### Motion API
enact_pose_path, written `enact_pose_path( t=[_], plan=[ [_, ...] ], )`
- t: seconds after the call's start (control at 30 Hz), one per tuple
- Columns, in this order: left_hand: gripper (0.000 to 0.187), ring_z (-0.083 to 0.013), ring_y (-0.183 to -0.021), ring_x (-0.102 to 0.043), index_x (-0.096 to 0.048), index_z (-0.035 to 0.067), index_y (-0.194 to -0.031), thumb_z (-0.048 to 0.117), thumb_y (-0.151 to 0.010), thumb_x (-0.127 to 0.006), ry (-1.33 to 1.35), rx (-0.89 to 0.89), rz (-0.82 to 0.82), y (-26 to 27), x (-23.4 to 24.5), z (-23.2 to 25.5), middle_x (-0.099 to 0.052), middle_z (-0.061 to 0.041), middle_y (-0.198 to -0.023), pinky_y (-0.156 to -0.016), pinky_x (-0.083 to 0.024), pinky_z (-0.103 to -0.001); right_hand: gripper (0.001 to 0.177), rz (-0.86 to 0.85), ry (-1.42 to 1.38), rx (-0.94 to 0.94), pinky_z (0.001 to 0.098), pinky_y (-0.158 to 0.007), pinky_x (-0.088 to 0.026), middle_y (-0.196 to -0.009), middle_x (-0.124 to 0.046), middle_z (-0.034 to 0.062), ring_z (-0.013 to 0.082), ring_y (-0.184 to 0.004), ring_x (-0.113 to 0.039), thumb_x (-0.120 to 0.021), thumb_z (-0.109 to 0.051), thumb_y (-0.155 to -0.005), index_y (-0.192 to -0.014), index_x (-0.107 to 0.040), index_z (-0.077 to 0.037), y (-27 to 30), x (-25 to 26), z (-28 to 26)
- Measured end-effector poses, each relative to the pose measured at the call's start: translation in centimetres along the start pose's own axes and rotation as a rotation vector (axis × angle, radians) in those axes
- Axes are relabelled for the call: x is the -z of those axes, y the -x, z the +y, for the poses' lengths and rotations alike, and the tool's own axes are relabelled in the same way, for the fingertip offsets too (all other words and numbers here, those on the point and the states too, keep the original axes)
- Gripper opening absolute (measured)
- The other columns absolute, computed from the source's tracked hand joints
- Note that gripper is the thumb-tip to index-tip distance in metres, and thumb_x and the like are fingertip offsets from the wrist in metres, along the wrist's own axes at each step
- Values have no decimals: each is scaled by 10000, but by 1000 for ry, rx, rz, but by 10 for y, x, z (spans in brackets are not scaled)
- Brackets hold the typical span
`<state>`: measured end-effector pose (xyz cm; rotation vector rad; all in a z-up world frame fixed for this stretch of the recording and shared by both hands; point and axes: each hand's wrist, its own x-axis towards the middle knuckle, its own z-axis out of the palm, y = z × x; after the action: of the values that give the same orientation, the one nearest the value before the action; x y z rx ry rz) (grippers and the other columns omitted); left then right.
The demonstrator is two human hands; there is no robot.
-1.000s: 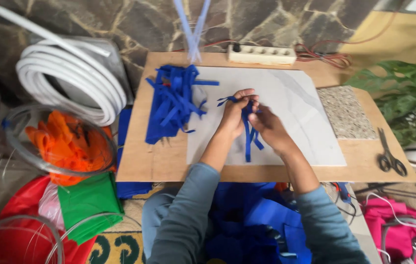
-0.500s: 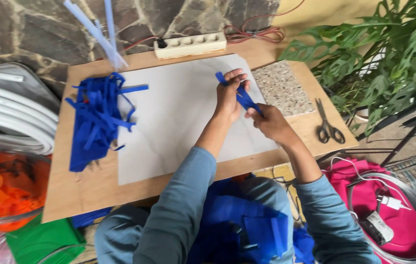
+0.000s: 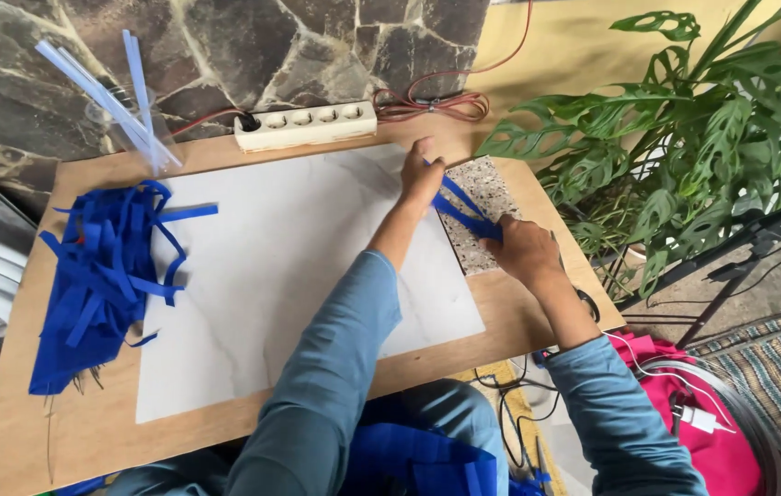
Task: Cutting blue fabric into thin strips using scissors on a wooden board and then gathering the cut strips.
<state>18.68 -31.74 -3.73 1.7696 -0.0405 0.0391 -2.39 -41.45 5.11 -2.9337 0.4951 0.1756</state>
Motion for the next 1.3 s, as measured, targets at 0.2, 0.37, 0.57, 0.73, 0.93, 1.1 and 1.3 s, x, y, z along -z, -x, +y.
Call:
enact_pose_path(
  t=[0.2, 0.37, 0.57, 0.73, 0.93, 1.1, 1.3],
  plan=[
    [518, -332, -1186, -451, -472, 163, -1240, 202, -745, -616, -157, -240, 20, 24, 63, 23, -488, -174, -1213, -1022, -339, -434, 387, 60, 9, -51, 461, -779, -497, -963, -632, 144, 349, -951, -604, -545, -430, -810, -1092, -557, -164, 6, -13, 18],
    [456, -305, -1183, -453, -500, 140, -1198, 143, -754, -601, -124, -338, 33, 75, 99, 57, -500, -139, -1181, -1008, -355, -418, 473, 180, 179, -31, 495, -775, -473, -1024, -591, 179, 378, -1020, -541, -584, -411, -807, -1157, -528, -98, 44, 8, 6],
    [423, -439, -1123, -453, -448, 32, -1206, 76, -801, -564, 112, -517, -177, 208, 162, 116, -448, -258, -1184, -877, -468, -484, 529, 319, 199, 337, 524, -985, -312, -1397, -275, 155, 371, -1288, -253, -446, -461, -862, -1338, -390, -240, 69, 15, -28],
    [345, -379, -1095, -499, -493, -1, -1147, 57, -813, -557, 222, -570, -330, 331, 225, 118, -528, -219, -1111, -831, -482, -471, 444, 239, 179, 317, 545, -1017, -261, -1426, -264, 82, 329, -1317, -222, -427, -460, -868, -1293, -427, -329, 37, -10, -24],
    [355, -225, -1030, -566, -498, 34, -1142, 214, -835, -496, 235, -208, -628, 421, 279, 81, -568, -126, -1120, -849, -478, -347, 568, 291, 109, 274, 576, -962, -278, -1401, -286, 116, 373, -1240, -289, -311, -517, -870, -1317, -397, -177, 11, -19, -15],
    [282, -166, -973, -585, -561, 45, -1092, 110, -818, -533, 280, 39, -618, 454, 305, 32, -605, -65, -1056, -839, -472, -286, 465, 479, 115, 418, 476, -928, -347, -1344, -338, 250, 417, -1175, -366, -471, -377, -874, -1287, -484, -164, 55, -5, -8],
    [332, -154, -958, -582, -545, 49, -1126, 50, -794, -530, 206, 144, -390, 478, 323, -14, -615, -79, -1036, -822, -453, -265, 320, 611, -256, 739, 413, -885, -414, -1268, -473, 233, 373, -1090, -490, -634, 11, -824, -1132, -601, 90, 194, 11, -19]
  ],
)
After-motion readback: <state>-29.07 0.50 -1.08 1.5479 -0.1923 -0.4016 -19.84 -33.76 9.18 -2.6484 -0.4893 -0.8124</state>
